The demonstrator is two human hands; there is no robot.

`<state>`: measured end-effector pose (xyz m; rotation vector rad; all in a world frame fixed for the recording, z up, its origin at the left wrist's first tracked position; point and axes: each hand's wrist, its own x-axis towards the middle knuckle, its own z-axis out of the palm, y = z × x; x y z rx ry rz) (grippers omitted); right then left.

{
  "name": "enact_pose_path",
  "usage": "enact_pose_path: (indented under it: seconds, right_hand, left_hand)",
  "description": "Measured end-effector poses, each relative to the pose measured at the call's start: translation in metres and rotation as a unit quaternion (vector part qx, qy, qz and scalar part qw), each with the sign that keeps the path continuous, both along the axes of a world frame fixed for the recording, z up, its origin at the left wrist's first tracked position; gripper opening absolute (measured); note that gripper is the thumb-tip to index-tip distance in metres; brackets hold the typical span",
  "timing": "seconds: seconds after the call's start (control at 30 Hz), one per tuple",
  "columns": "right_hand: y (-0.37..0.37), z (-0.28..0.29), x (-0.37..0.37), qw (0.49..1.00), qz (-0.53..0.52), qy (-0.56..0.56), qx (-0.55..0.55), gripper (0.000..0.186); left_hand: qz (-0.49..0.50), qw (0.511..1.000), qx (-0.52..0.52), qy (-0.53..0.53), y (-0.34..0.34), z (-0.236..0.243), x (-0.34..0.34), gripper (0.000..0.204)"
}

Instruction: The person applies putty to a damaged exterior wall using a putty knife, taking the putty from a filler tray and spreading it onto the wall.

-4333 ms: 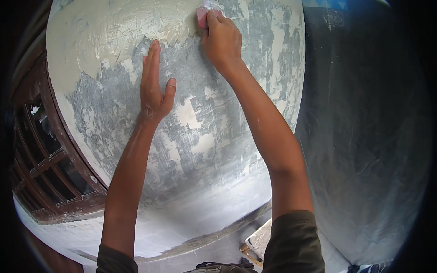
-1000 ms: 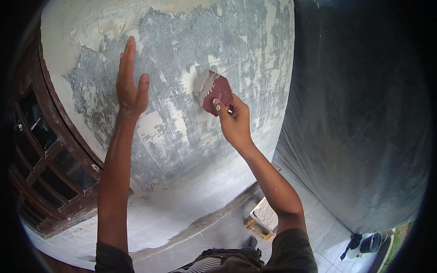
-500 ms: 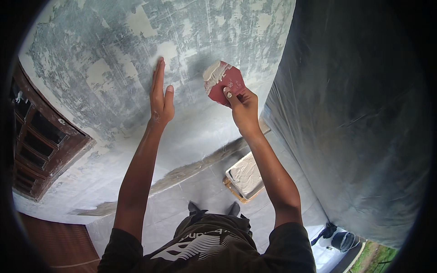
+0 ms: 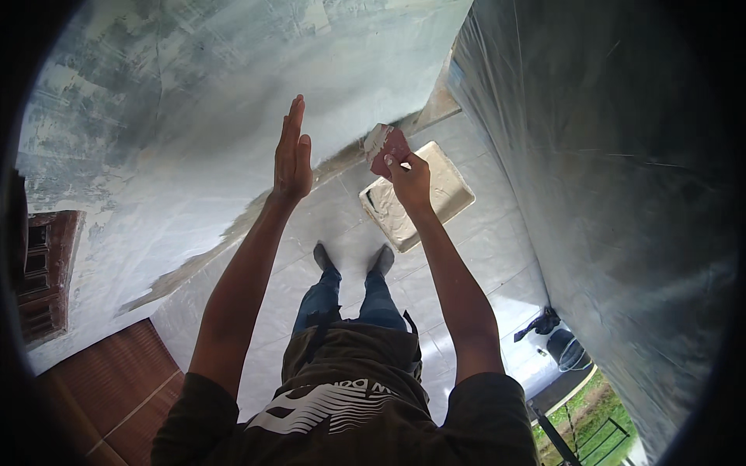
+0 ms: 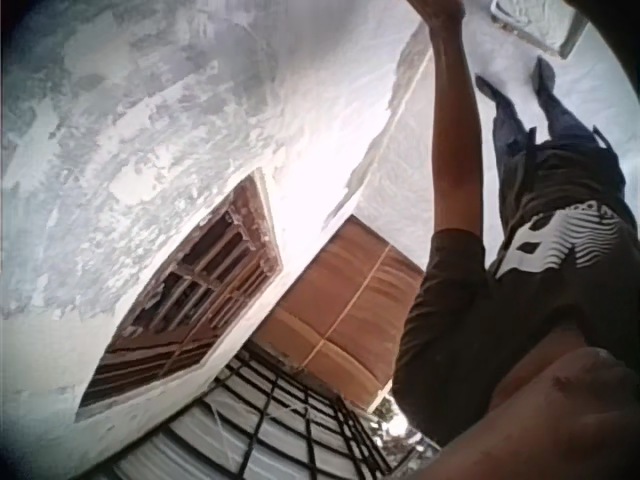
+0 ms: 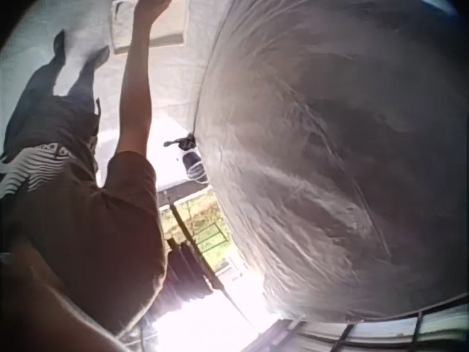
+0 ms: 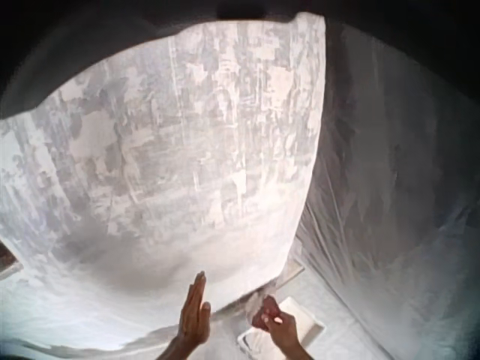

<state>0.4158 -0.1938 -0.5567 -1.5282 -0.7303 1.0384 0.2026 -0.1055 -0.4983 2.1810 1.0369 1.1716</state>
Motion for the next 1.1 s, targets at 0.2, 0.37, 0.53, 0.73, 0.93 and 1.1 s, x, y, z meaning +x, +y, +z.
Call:
enact_pose_path:
  seconds: [0.2,0.37,0.53,0.73,0.93,1.1]
  right_hand:
    - [-0.062,-0.142,-0.010,0.970,0.025,-0.197,-0.138,0.019]
    - [-0.091,-0.201,-0.048,0.948,0.056,-0.292,-0.115,0.014]
    - [-0.089,-0.247,-0.086,0.876,0.124,-0.437,-0.162,0.020]
    - [-0.078,-0.300,-0.110,0.828,0.124,-0.533,-0.120,0.017]
    - [-0.113,-0.287,-0.138,0.840,0.105,-0.522,-0.099,0.017]
    - [-0.134,-0.254,-0.135,0.965,0.014,-0.216,-0.145,0.011]
  left_hand:
    - [-0.022,0.993,-0.114,0.033,-0.033,-0.111,-0.004,0.056]
    - [-0.018,0.980,-0.192,0.055,-0.065,-0.174,-0.016,0.058]
    - [-0.030,0.972,-0.223,0.071,-0.090,-0.223,-0.036,0.060]
    - [-0.047,0.959,-0.272,0.066,-0.121,-0.256,-0.056,0.062]
    - [-0.051,0.952,-0.299,0.044,-0.137,-0.260,-0.063,0.061]
    - [-0.046,0.957,-0.287,0.030,-0.128,-0.252,-0.062,0.061]
